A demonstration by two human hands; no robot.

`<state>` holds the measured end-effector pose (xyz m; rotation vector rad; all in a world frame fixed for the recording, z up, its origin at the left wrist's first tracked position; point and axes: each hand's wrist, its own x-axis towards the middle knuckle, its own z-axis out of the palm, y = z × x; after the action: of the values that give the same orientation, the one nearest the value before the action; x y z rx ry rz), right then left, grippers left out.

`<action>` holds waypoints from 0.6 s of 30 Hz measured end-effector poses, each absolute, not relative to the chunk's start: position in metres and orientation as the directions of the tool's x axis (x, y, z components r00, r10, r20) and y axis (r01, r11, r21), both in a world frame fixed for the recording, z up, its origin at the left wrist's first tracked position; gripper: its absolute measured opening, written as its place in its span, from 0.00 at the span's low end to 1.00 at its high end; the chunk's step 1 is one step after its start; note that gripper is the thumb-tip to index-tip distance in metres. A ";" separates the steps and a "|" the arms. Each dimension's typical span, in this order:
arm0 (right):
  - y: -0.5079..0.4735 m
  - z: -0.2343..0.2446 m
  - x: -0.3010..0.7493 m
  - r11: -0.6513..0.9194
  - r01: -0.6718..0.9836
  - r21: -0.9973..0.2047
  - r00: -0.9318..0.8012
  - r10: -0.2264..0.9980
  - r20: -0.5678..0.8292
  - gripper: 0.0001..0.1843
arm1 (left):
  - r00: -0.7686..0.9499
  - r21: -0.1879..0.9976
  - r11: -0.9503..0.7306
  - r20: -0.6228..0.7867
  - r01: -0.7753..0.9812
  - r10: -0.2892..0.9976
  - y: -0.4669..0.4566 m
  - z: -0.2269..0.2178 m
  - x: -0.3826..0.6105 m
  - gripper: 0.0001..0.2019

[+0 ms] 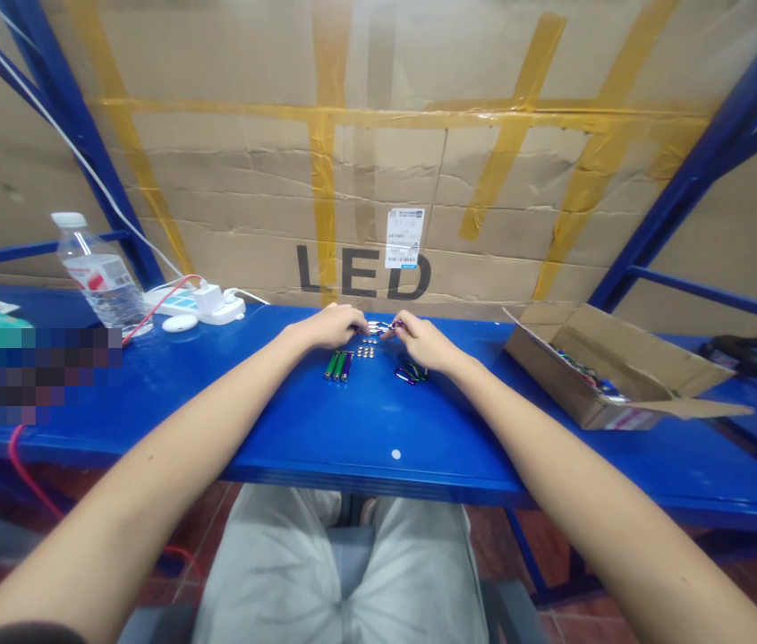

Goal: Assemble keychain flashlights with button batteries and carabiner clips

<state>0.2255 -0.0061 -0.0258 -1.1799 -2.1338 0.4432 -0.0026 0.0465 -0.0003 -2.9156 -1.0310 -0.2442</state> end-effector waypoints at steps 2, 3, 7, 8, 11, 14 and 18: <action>-0.004 -0.030 0.221 0.522 0.653 -0.549 -0.402 0.853 0.332 0.05 | 0.765 0.005 -0.776 0.158 0.631 0.624 0.044 -0.002 -0.003 0.25; -0.002 -0.031 0.220 0.513 0.672 -0.533 -0.405 0.858 0.315 0.05 | 0.761 -0.008 -0.769 0.155 0.639 0.630 0.043 -0.003 -0.002 0.27; 0.001 -0.035 0.218 0.509 0.737 -0.444 -0.410 0.859 0.306 0.05 | 0.755 -0.039 -0.758 0.131 0.652 0.643 0.038 -0.002 0.004 0.30; 0.002 -0.036 0.219 0.508 0.748 -0.428 -0.408 0.860 0.307 0.05 | 0.757 -0.041 -0.759 0.124 0.650 0.642 0.037 -0.002 0.005 0.30; 0.002 -0.037 0.220 0.496 0.760 -0.419 -0.400 0.866 0.300 0.05 | 0.758 -0.054 -0.757 0.106 0.651 0.644 0.034 -0.002 0.007 0.30; 0.002 -0.038 0.219 0.507 0.737 -0.447 -0.407 0.861 0.306 0.05 | 0.752 -0.048 -0.752 0.099 0.657 0.651 0.034 -0.003 0.007 0.30; 0.000 -0.037 0.217 0.500 0.727 -0.470 -0.397 0.865 0.307 0.05 | 0.747 -0.011 -0.749 0.088 0.662 0.659 0.034 -0.003 0.005 0.27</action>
<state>0.2172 -0.0002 -0.0366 -1.3049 -2.2325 0.3543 0.0047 0.0343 -0.0030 -2.8978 -1.0958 -0.1213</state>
